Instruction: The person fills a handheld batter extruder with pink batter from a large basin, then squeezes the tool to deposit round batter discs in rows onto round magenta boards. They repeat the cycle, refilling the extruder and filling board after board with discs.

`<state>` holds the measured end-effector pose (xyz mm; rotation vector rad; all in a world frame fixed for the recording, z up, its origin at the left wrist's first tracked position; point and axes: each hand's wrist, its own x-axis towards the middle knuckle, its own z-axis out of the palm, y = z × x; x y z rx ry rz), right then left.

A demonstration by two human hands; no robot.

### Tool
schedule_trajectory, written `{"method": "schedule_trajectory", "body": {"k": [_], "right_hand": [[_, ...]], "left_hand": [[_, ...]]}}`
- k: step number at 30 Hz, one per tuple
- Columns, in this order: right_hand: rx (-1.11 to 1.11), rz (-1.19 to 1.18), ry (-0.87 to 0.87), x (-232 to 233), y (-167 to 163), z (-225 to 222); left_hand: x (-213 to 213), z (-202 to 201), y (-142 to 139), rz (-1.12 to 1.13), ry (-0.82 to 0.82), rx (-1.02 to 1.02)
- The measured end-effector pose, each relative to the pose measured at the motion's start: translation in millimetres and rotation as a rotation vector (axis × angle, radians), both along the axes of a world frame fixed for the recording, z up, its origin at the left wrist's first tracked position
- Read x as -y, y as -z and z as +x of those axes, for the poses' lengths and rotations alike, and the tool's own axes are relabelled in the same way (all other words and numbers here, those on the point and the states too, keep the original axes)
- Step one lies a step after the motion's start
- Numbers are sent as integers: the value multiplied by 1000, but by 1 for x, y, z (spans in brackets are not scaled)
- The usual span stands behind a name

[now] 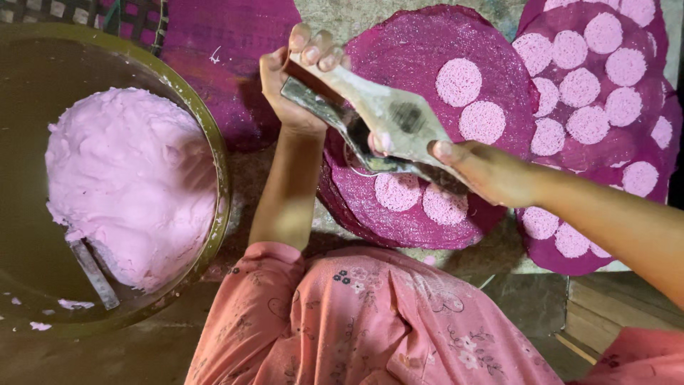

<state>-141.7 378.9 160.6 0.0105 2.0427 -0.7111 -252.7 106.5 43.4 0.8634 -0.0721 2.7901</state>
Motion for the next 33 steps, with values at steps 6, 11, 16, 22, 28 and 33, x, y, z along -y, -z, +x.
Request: {"method": "schedule_trajectory", "body": {"k": [6, 11, 16, 22, 28, 33], "right_hand": [[20, -51, 112, 1, -9, 4], [-162, 30, 64, -6, -11, 6], [-359, -51, 31, 4, -2, 3], [-340, -202, 54, 19, 23, 9], [-83, -187, 187, 7, 17, 16], [-196, -131, 247, -1, 12, 9]], "left_hand": [[-27, 7, 31, 24, -8, 140], [-47, -9, 35, 22, 24, 95], [-29, -27, 20, -63, 50, 14], [6, -20, 8, -162, 19, 53], [-17, 0, 22, -134, -12, 189], [-36, -11, 19, -104, -91, 182]]}}
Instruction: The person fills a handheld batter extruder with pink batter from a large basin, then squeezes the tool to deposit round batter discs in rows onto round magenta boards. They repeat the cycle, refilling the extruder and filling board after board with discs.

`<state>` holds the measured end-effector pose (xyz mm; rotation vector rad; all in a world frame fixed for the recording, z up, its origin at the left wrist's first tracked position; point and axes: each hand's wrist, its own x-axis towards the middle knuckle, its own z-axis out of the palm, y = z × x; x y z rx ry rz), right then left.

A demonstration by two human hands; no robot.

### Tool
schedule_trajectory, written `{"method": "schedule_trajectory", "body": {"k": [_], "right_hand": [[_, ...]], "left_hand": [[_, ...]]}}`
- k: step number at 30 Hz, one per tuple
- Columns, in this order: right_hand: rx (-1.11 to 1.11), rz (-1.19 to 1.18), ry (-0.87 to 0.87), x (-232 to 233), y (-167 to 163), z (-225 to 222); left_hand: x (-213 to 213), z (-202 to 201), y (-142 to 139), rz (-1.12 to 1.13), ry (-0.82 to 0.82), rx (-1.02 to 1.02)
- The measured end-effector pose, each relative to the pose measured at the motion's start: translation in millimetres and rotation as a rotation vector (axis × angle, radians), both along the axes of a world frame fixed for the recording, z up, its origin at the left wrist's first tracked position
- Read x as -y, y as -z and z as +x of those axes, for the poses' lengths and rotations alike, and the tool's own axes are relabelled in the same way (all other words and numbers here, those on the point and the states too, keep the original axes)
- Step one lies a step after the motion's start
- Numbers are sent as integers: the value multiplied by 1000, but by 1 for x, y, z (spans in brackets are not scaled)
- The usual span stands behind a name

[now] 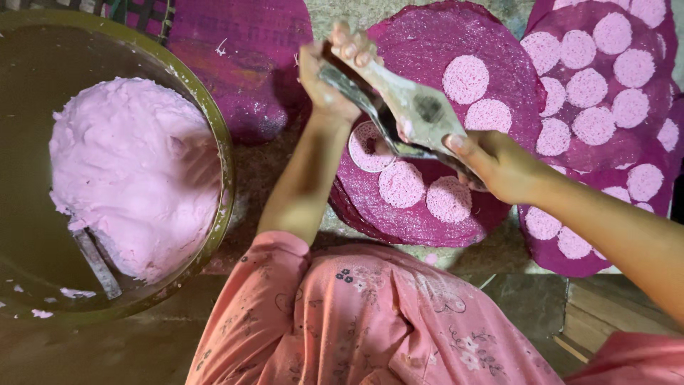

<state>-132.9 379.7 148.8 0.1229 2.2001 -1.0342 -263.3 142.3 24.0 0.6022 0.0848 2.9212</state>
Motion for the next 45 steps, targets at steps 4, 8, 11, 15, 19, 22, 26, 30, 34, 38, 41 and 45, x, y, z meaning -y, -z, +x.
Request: {"method": "schedule_trajectory", "body": {"k": [4, 8, 11, 15, 19, 22, 26, 30, 34, 38, 41, 45], "right_hand": [[-163, 68, -153, 1, 7, -2], [-41, 54, -58, 0, 9, -3], [-92, 165, -85, 5, 13, -7], [-256, -132, 3, 12, 32, -1], [-343, -459, 52, -2, 45, 20], [-374, -622, 154, -25, 41, 36], [-471, -785, 317, -46, 31, 54], [-507, -914, 487, -58, 30, 79], [-588, -895, 577, -82, 35, 114], [-592, -913, 690, -107, 42, 142], [-607, -886, 733, -118, 45, 157], [-613, -915, 712, -126, 45, 174]], "left_hand": [[17, -12, -6, -65, 98, 7], [12, -9, -7, -27, 63, 51], [11, -7, -15, -57, 35, 24], [37, -9, -35, -281, -45, -40], [54, 31, -41, -898, -85, 224], [49, 73, -36, -1533, -161, -59], [43, 110, -31, -1893, -400, -803], [38, 107, -32, -2172, -115, -753], [38, 93, -34, -2106, -48, -713], [10, 82, -32, -2057, -123, -793], [-39, 79, -25, -2038, -77, -864], [-78, 84, -20, -2038, -4, -932]]}}
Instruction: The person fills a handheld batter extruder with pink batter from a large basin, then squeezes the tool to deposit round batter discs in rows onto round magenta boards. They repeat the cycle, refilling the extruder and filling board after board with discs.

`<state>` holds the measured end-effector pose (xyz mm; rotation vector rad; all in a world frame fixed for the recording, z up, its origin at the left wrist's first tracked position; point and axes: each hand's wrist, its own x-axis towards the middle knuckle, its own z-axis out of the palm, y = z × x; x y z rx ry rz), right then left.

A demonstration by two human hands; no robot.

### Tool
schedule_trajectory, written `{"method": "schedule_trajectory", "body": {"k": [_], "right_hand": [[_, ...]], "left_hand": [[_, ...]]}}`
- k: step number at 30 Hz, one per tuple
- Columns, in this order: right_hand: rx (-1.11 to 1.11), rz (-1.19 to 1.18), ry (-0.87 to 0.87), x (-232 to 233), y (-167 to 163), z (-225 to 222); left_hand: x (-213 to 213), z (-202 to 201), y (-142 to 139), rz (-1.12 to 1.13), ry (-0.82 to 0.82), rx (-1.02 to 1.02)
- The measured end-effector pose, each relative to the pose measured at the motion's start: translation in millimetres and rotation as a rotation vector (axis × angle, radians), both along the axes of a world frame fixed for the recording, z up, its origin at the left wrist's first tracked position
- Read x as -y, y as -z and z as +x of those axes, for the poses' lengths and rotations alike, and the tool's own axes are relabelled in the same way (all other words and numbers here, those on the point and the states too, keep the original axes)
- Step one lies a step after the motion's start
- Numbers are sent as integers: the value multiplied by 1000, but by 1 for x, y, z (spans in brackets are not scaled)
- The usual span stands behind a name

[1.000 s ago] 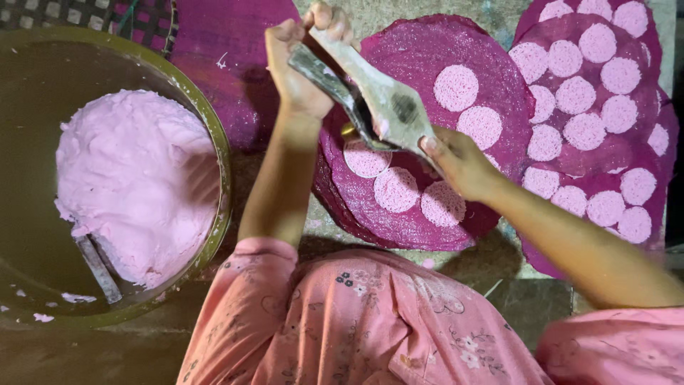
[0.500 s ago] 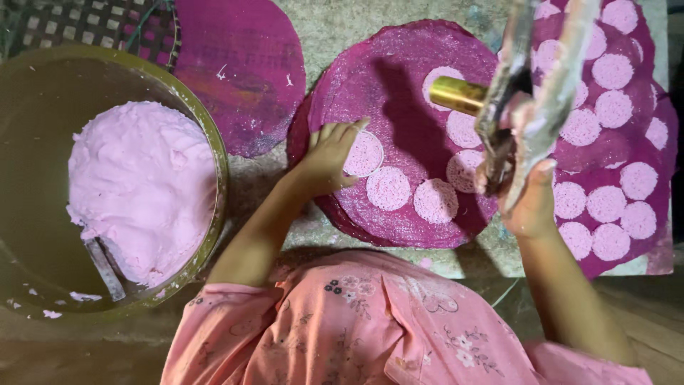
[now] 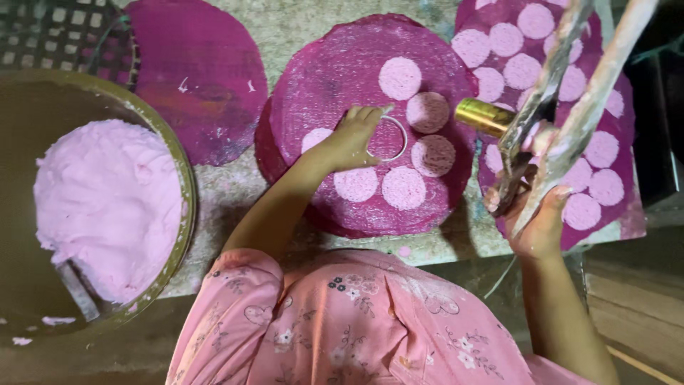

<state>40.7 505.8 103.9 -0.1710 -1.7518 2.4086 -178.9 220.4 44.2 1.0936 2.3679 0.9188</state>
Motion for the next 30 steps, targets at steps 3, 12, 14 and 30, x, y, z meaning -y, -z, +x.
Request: {"method": "schedule_trajectory", "body": {"k": [3, 12, 14, 30], "right_hand": [[-1, 83, -15, -8, 2, 5], [778, 401, -623, -15, -13, -62], [849, 440, -645, -8, -33, -85], [705, 1271, -633, 51, -75, -133]], "left_hand": [[-8, 1, -4, -127, 7, 68], [-43, -10, -15, 1632, -10, 1420], [-51, -12, -14, 1861, 206, 1416], [-39, -24, 15, 1989, -531, 1357]]}}
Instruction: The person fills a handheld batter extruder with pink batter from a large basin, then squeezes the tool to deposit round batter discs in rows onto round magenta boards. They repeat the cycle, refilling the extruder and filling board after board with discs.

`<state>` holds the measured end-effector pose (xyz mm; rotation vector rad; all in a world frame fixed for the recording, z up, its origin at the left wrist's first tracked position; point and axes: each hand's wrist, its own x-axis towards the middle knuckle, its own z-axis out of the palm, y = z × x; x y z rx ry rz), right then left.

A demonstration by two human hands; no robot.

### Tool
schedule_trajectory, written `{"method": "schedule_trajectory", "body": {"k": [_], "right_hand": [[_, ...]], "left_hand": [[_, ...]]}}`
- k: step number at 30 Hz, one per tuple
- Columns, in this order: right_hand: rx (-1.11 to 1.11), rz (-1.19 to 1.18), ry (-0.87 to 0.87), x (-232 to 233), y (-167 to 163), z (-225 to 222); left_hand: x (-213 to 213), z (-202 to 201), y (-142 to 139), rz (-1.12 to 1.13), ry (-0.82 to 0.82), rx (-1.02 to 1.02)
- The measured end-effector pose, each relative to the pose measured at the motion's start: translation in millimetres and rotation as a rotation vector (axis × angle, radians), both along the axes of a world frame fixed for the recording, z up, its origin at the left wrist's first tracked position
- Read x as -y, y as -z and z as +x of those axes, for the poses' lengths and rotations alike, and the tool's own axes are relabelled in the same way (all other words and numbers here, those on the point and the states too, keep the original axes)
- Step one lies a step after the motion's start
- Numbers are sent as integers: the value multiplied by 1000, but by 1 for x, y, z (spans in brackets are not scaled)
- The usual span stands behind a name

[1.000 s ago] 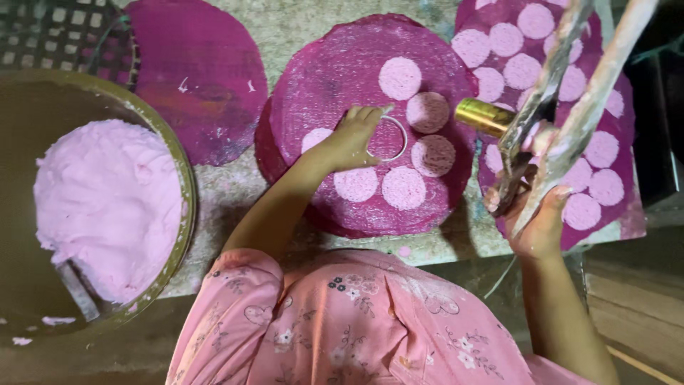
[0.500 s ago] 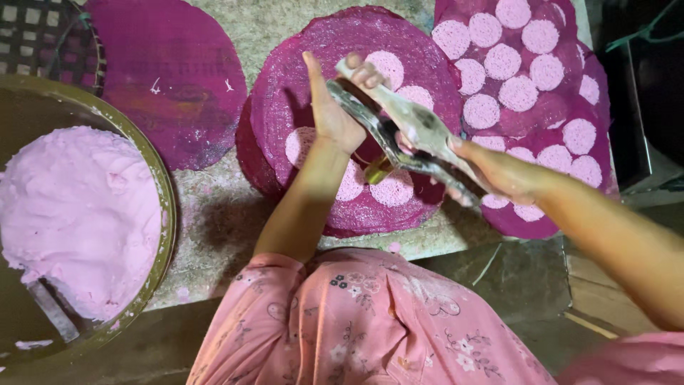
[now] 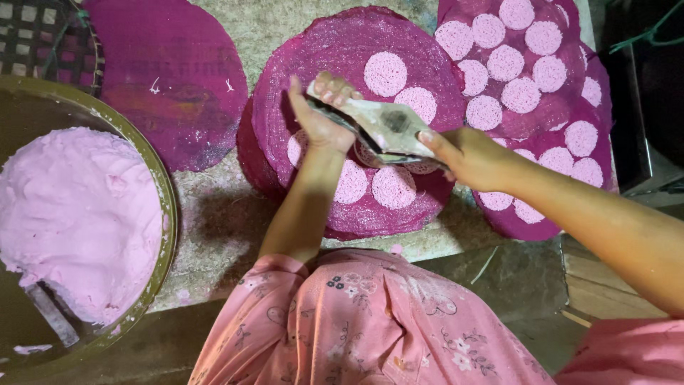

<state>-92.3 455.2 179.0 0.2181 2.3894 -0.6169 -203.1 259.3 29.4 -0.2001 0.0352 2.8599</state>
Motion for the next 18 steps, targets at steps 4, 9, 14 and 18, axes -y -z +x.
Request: {"method": "schedule_trajectory", "body": {"k": [4, 9, 14, 18], "right_hand": [[-157, 110, -58, -11, -7, -2], [-245, 110, 21, -6, 7, -5], [-414, -21, -100, 10, 27, -4], [-236, -49, -48, 9, 23, -1]], "left_hand": [[-20, -9, 1, 92, 30, 25], [-15, -34, -10, 22, 26, -105], [11, -35, -13, -38, 4, -121], [11, -23, -10, -117, 3, -6]]}}
